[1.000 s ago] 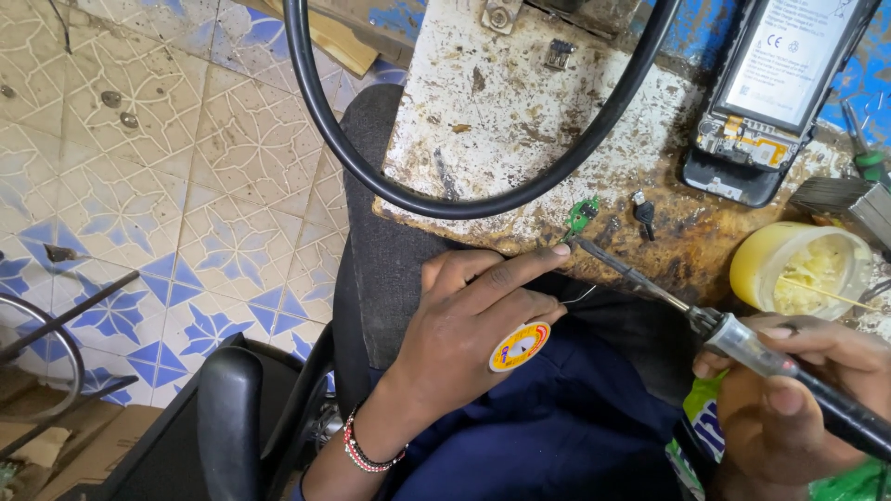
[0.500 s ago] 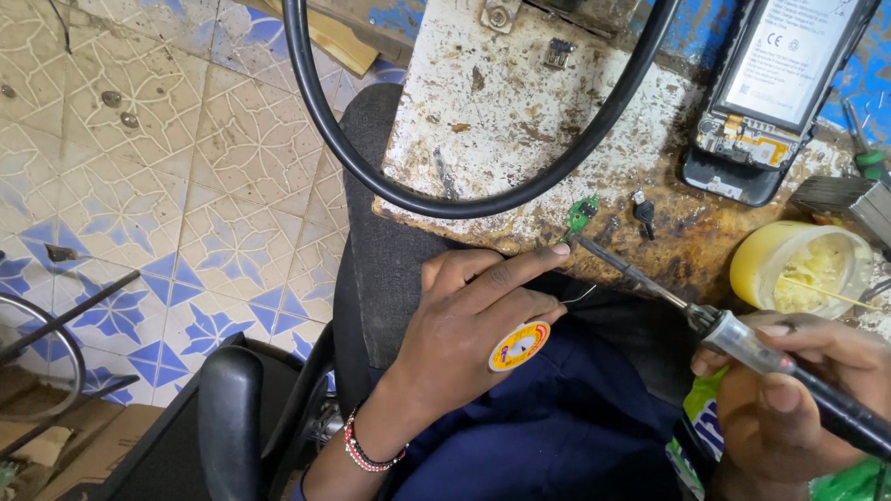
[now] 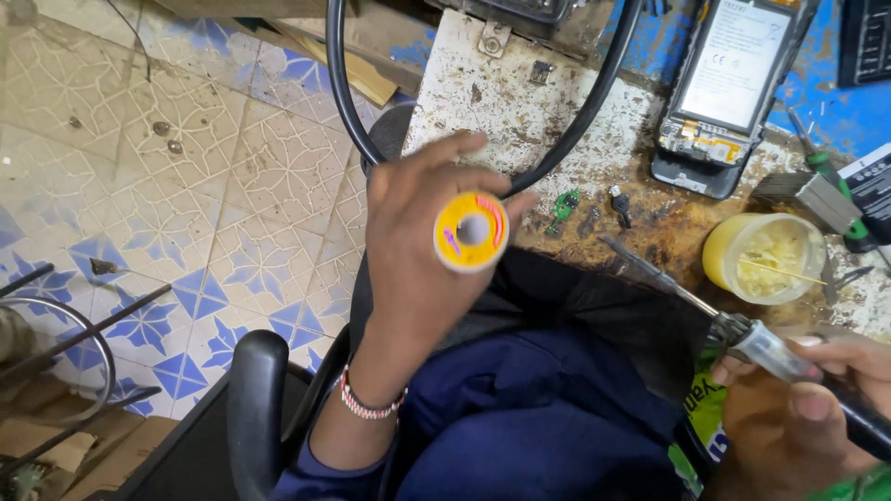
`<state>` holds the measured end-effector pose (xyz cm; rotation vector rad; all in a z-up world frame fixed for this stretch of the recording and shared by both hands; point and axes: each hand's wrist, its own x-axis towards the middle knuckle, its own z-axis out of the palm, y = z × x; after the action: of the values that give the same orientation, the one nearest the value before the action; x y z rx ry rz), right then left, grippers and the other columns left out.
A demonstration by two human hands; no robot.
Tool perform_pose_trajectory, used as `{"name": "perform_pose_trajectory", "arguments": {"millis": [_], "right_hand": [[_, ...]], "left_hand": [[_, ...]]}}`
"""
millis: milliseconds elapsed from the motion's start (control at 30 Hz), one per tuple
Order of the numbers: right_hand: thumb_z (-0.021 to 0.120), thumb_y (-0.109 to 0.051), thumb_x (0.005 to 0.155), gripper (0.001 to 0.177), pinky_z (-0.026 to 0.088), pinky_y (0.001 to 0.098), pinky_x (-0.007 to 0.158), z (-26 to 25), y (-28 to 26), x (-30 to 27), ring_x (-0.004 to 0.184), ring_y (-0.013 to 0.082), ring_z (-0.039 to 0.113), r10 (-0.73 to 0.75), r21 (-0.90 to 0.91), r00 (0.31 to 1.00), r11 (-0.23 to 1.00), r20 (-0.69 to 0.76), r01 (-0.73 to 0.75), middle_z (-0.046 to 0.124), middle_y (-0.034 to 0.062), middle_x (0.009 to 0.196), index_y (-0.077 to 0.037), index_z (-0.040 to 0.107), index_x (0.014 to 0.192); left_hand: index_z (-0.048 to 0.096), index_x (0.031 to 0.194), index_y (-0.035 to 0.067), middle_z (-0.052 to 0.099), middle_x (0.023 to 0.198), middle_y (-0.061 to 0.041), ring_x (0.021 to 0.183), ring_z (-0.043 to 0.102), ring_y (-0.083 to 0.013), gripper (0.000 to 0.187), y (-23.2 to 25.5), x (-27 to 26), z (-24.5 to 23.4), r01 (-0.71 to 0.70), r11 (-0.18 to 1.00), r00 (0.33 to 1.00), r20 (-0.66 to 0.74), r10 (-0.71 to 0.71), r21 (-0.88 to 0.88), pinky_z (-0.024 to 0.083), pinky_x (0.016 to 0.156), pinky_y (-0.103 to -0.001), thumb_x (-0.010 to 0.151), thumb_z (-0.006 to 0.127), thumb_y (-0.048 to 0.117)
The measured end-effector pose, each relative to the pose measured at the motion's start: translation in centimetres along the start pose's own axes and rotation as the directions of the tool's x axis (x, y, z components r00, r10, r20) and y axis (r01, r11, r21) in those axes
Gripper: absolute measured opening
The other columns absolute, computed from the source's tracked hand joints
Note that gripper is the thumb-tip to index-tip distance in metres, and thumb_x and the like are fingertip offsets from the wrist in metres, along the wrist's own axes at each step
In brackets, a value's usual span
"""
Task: Soldering small electronic components onto a circuit board using a soldering iron.
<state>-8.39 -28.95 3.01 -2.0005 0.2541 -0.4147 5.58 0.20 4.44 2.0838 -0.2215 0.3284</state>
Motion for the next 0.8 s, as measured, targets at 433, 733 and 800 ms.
{"name": "perform_pose_trajectory", "arguments": {"millis": [433, 733, 800], "right_hand": [[0.062, -0.035, 0.104, 0.035, 0.060, 0.0244, 0.060, -2.6, 1.0, -1.2, 0.067, 0.0189, 0.068, -0.003, 0.282, 0.997, 0.959, -0.077, 0.025, 0.063, 0.0101, 0.096, -0.007, 0.052, 0.122], [0.062, -0.032, 0.101, 0.035, 0.058, 0.0278, 0.057, -1.8, -1.4, -1.3, 0.064, 0.0210, 0.064, 0.040, 0.385, 0.996, 0.923, -0.081, -0.006, 0.060, 0.0088, 0.100, -0.005, 0.052, 0.120], [0.060, -0.032, 0.102, 0.034, 0.057, 0.0276, 0.057, -1.7, -1.3, -1.1, 0.062, 0.0208, 0.062, 0.024, 0.380, 0.997, 0.925, -0.072, 0.005, 0.060, 0.0092, 0.101, -0.004, 0.052, 0.119]], "left_hand": [[0.061, 0.127, 0.013, 0.060, 0.106, -0.007, 0.103, 0.060, -0.0278, 0.044, 2.7, -2.9, 1.2, 0.005, 0.969, 0.999, 0.030, -0.013, 0.247, 0.045, 0.088, -0.043, 0.093, 0.081, 0.033], [0.068, 0.135, 0.028, 0.066, 0.082, 0.004, 0.064, 0.068, -0.0212, 0.045, 0.3, -3.7, 5.1, 0.030, 0.904, 0.985, 0.140, -0.099, 0.427, 0.049, 0.042, -0.041, 0.093, 0.072, 0.045], [0.069, 0.133, 0.030, 0.067, 0.077, 0.003, 0.062, 0.068, -0.0228, 0.042, 0.1, -3.1, 5.0, -0.021, 0.895, 0.985, 0.164, -0.059, 0.446, 0.047, 0.041, -0.040, 0.094, 0.071, 0.047]]}}
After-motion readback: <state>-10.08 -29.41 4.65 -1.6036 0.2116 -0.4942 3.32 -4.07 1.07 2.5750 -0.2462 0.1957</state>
